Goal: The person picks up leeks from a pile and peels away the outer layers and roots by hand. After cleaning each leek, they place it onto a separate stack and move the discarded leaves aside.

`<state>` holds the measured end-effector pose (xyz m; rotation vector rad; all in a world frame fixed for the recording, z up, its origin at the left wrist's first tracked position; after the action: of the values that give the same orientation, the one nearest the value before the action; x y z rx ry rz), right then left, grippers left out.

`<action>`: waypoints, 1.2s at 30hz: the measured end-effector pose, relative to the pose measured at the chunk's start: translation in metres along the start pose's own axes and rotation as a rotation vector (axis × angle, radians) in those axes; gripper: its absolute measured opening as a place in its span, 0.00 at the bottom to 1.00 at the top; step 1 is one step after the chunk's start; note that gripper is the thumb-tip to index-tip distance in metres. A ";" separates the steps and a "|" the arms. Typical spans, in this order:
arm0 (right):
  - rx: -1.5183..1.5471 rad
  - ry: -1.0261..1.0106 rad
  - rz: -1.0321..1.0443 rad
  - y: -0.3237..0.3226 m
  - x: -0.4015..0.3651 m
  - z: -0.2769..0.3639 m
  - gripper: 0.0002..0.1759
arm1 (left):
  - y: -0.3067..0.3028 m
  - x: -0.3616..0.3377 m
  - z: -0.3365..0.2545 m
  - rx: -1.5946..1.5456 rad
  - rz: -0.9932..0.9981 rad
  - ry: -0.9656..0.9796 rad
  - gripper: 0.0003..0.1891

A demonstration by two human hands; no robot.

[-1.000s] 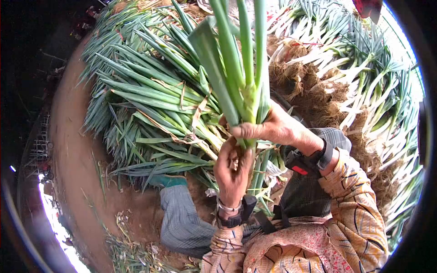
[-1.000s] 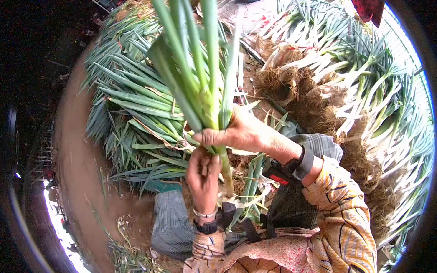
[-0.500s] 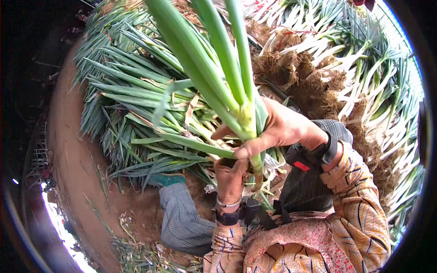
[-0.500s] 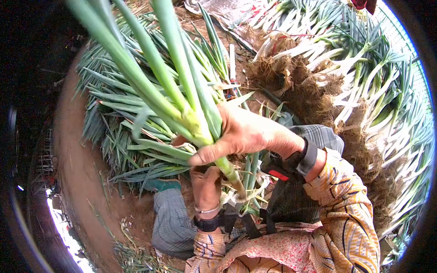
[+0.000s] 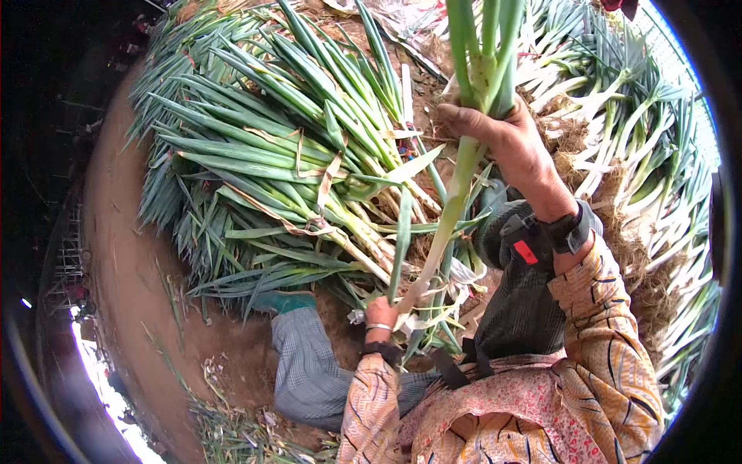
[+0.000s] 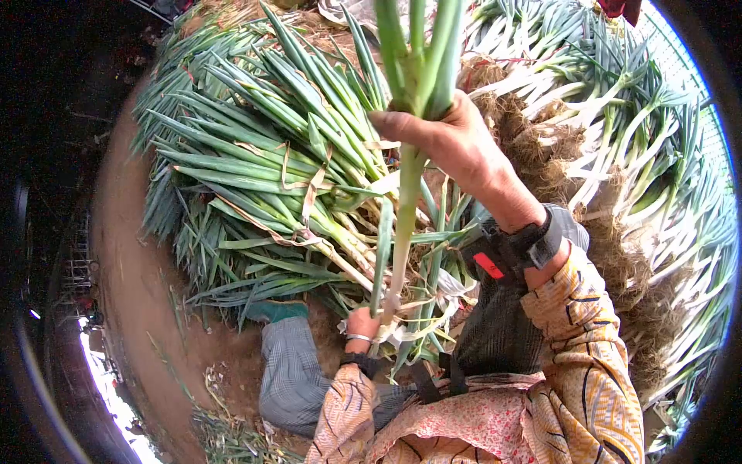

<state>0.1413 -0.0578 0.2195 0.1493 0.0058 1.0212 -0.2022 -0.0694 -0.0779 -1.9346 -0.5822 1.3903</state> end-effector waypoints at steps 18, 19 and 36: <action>0.180 -0.066 -0.420 -0.057 0.011 -0.003 0.14 | -0.183 0.042 -0.097 -0.289 -0.349 0.555 0.26; 0.218 -0.083 -0.401 -0.053 0.011 -0.005 0.13 | -0.206 0.015 -0.142 -0.639 -0.242 0.682 0.25; 0.126 -0.025 -0.318 -0.010 0.011 -0.010 0.13 | -0.219 -0.091 -0.237 -0.779 -0.574 0.781 0.09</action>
<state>0.1551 -0.0527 0.2092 0.2676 0.0694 0.7013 -0.0021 -0.0477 0.1908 -2.3727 -1.2450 -0.0284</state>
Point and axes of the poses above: each hand's wrist, its own x-axis towards the middle knuckle, its own y-axis out of the palm, z = x × y, the point moved 2 cm from there along x, towards the middle knuckle, and after that the axes turned 3 degrees about z, right-handed, at the moved point
